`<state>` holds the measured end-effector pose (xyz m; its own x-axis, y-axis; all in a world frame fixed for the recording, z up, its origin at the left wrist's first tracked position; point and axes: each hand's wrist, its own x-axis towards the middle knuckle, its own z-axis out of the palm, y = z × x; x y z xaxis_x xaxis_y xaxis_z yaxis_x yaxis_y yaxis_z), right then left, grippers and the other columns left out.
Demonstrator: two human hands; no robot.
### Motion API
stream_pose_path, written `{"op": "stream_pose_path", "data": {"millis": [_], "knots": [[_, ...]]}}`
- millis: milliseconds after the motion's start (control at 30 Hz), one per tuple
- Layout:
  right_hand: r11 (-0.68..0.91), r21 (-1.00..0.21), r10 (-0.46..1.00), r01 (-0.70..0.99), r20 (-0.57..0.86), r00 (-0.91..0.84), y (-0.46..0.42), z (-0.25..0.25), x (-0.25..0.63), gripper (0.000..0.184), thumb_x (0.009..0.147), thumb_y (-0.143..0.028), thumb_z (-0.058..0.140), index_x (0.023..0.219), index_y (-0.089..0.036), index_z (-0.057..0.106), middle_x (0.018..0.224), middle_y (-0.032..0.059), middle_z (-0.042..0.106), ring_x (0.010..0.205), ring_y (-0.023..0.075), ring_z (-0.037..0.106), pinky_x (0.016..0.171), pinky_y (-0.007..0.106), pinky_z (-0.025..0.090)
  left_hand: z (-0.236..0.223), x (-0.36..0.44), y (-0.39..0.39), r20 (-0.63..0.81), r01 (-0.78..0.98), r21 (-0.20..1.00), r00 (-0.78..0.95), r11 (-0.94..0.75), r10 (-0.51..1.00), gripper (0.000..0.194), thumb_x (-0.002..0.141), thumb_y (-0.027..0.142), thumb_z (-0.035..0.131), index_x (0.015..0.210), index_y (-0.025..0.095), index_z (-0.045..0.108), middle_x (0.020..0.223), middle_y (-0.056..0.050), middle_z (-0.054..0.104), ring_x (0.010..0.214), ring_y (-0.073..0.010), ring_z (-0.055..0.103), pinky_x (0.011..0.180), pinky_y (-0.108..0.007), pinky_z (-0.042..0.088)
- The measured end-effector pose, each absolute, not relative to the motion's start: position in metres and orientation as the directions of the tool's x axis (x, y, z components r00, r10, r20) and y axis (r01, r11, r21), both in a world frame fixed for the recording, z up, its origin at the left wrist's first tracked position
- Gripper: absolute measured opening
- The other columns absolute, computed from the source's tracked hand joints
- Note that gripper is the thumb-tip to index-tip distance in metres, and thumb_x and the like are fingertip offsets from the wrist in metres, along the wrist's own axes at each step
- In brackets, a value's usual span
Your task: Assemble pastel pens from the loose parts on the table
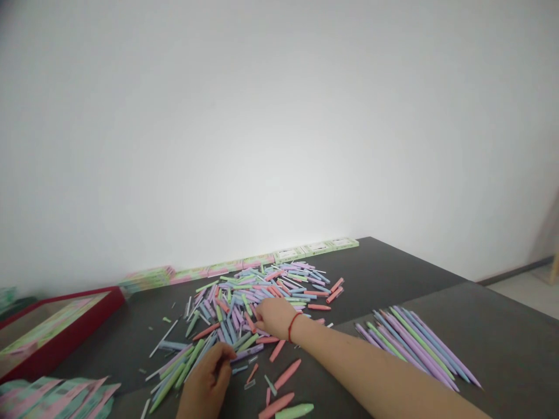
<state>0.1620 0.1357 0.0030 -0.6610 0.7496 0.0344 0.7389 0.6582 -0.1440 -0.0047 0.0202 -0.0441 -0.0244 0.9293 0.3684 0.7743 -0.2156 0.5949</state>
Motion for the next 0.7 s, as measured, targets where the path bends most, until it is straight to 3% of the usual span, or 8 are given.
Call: {"op": "stream_pose_path", "data": {"millis": [100,200,367,433,500,600,700], "knots": [[0.622,-0.101,0.780,0.776,0.001,-0.625,0.133,0.000,0.140,0.027,0.091,-0.038,0.055,0.103,-0.015,0.061,0.103,0.0058,0.063,0.089,0.0195,0.062,0.079,0.040,0.051,-0.045,-0.004,0.020,0.390,0.768,0.597,-0.027,-0.231,0.920,0.017,0.083,0.014,0.037,0.080,0.023,0.051,0.076,0.000,0.060,0.073,-0.0193,0.058,0.068,-0.031,0.044],[0.606,-0.085,0.795,0.791,0.020,-0.607,0.131,0.003,0.135,0.023,0.091,-0.033,0.055,0.104,-0.014,0.061,0.104,0.0063,0.063,0.089,0.0198,0.062,0.078,0.039,0.051,-0.046,-0.005,0.021,0.454,0.770,0.581,-0.038,-0.264,0.890,0.017,0.083,0.012,0.038,0.086,0.022,0.052,0.080,-0.001,0.059,0.075,-0.0196,0.058,0.068,-0.032,0.046],[0.667,-0.121,0.745,0.735,0.125,-0.655,0.104,0.020,0.160,0.016,0.088,-0.026,0.053,0.091,-0.014,0.064,0.094,0.0092,0.066,0.086,0.0223,0.062,0.072,0.032,0.045,-0.040,0.002,0.016,0.672,0.851,0.366,0.039,-0.377,0.739,0.041,0.080,0.008,0.044,0.119,0.020,0.047,0.119,-0.011,0.054,0.115,-0.0267,0.048,0.096,-0.046,0.038],[0.704,-0.149,0.710,0.695,0.143,-0.689,0.086,0.023,0.173,0.014,0.087,-0.026,0.054,0.087,-0.017,0.065,0.090,0.0057,0.066,0.084,0.0191,0.062,0.070,0.027,0.043,-0.037,0.011,0.013,0.626,0.866,0.277,0.166,-0.416,0.762,0.045,0.081,0.011,0.049,0.124,0.022,0.046,0.121,-0.010,0.056,0.114,-0.0275,0.050,0.097,-0.048,0.035],[0.737,-0.218,0.674,0.640,0.165,-0.720,0.069,0.023,0.185,0.012,0.087,-0.026,0.055,0.084,-0.019,0.065,0.086,0.0020,0.066,0.081,0.0159,0.061,0.069,0.024,0.041,-0.036,0.017,0.010,0.533,0.851,0.242,0.285,-0.466,0.797,0.036,0.083,0.011,0.047,0.116,0.024,0.053,0.107,-0.006,0.065,0.101,-0.0251,0.058,0.092,-0.045,0.039],[0.711,-0.395,0.686,0.582,0.209,-0.696,0.056,0.015,0.199,0.014,0.088,-0.021,0.050,0.088,-0.020,0.063,0.082,0.0001,0.066,0.074,0.0139,0.060,0.064,0.022,0.040,-0.034,0.015,0.010,0.460,0.846,0.329,0.245,-0.420,0.853,0.024,0.090,0.013,0.035,0.095,0.023,0.056,0.083,-0.004,0.067,0.079,-0.0215,0.064,0.075,-0.035,0.044],[0.679,-0.446,0.713,0.584,0.210,-0.669,0.059,0.003,0.205,0.019,0.084,-0.011,0.047,0.094,-0.019,0.062,0.085,0.0014,0.067,0.076,0.0146,0.061,0.066,0.022,0.042,-0.034,0.002,0.013,0.408,0.779,0.582,-0.032,-0.233,0.912,0.018,0.093,0.022,0.033,0.087,0.023,0.049,0.075,-0.001,0.061,0.070,-0.0189,0.060,0.064,-0.029,0.041]]}}
